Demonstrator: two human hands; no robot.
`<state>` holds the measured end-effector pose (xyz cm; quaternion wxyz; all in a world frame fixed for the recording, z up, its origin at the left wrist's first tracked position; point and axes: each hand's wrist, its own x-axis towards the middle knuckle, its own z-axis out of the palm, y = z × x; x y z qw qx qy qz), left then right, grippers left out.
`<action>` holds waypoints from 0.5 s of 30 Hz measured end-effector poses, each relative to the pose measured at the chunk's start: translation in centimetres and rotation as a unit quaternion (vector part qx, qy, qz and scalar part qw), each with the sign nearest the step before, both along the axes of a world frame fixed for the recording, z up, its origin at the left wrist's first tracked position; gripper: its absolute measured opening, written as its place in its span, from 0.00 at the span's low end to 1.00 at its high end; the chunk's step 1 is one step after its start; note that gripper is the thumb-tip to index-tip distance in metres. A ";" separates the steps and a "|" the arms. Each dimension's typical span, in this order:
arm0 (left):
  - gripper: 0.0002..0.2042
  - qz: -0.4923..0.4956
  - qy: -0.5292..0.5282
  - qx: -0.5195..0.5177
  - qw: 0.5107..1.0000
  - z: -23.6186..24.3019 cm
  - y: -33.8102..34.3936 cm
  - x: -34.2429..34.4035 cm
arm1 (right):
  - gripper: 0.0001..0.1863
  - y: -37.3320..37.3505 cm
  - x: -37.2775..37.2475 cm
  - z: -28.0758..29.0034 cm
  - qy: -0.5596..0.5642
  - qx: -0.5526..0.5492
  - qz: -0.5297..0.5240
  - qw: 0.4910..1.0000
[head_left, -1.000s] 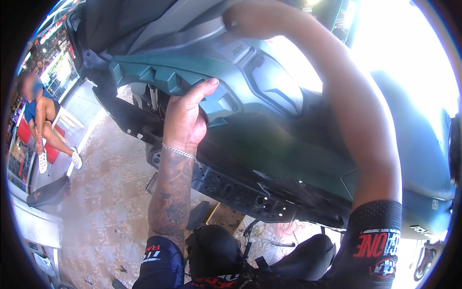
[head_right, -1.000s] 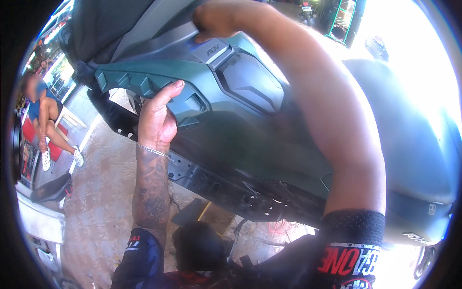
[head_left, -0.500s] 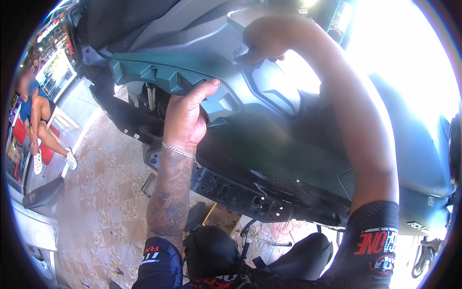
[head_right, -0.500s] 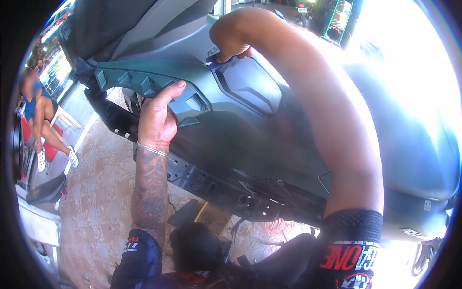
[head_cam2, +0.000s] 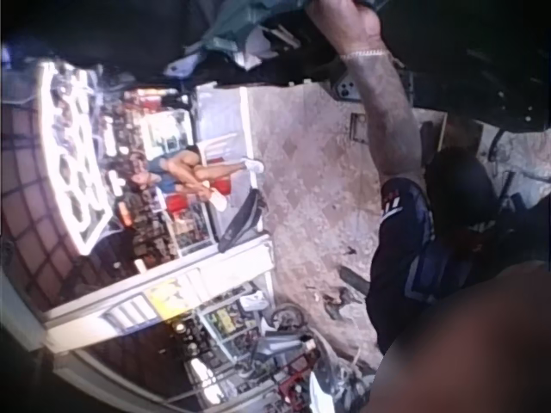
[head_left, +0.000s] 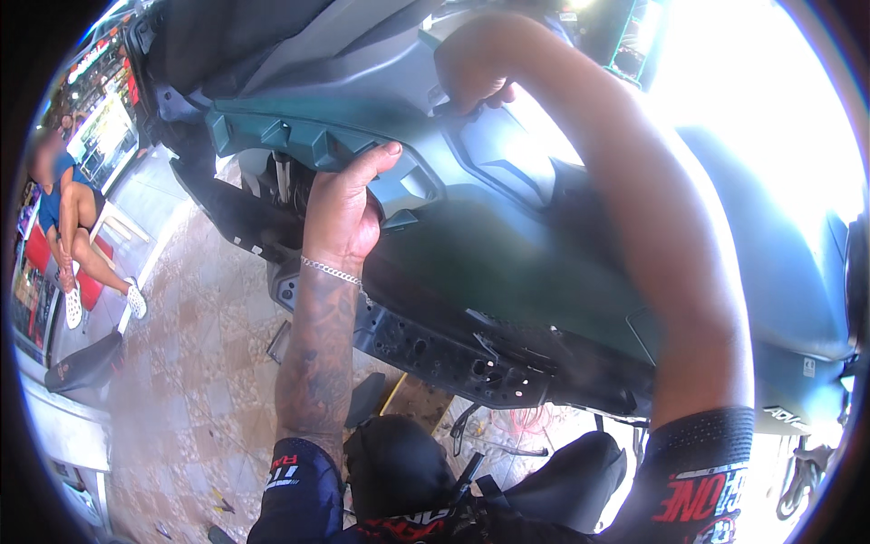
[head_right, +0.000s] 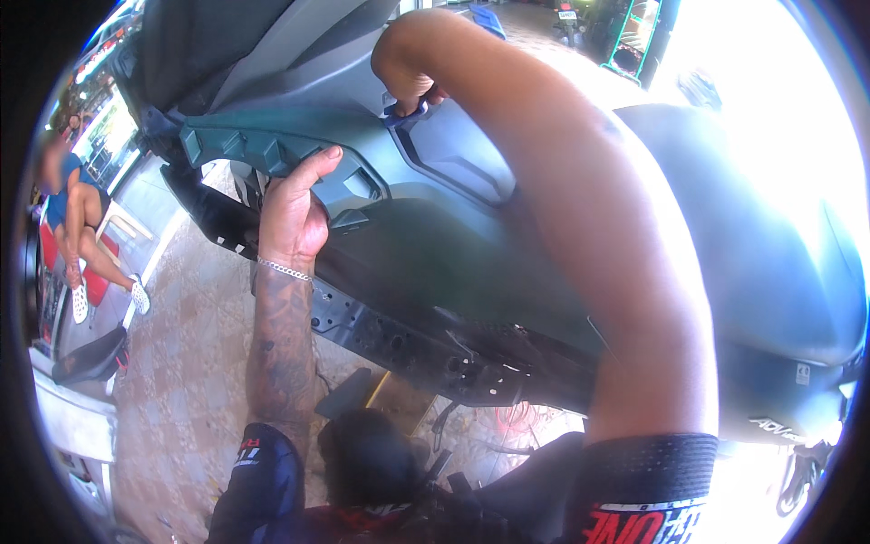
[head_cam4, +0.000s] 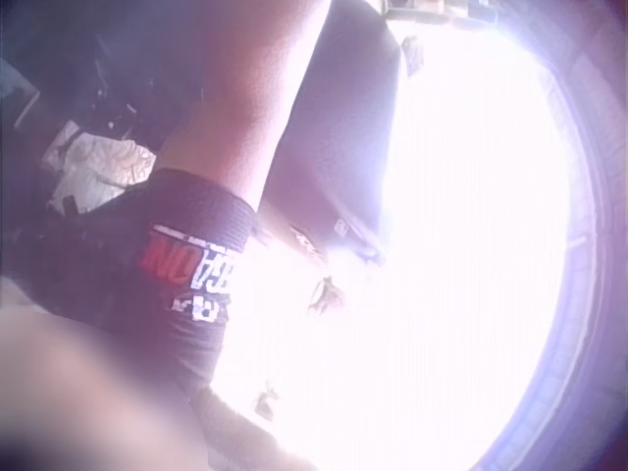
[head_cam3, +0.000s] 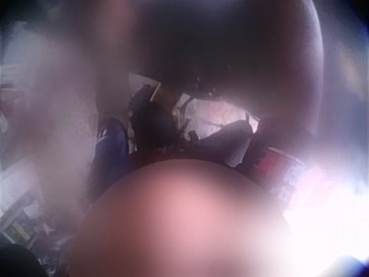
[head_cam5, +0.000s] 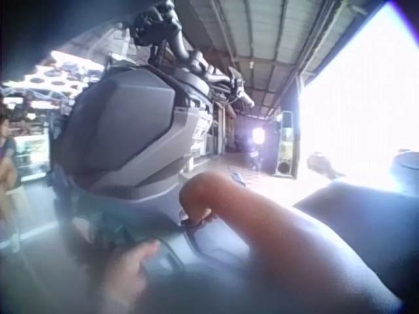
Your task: The person kneels beside a motorcycle and uses a plastic trim removal tool to pry and detach a side body panel. They then lift the seat to access the area underneath, revealing the battery and wiring.
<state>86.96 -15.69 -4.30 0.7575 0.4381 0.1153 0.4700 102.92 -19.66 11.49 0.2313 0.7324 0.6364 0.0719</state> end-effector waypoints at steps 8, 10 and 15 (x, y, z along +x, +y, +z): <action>0.12 -0.011 0.001 -0.007 1.000 0.4 -0.3 0.1 | 0.13 -2.4 0.1 -1.8 0.030 0.089 0.000 0.996; 0.12 -0.014 -0.010 -0.005 1.000 0.6 -0.5 0.1 | 0.11 -3.3 -1.2 -2.7 -0.002 0.180 -0.010 0.984; 0.14 0.022 -0.020 0.022 0.999 0.0 -0.1 0.2 | 0.11 -8.3 -2.2 -1.6 0.067 0.277 -0.056 0.957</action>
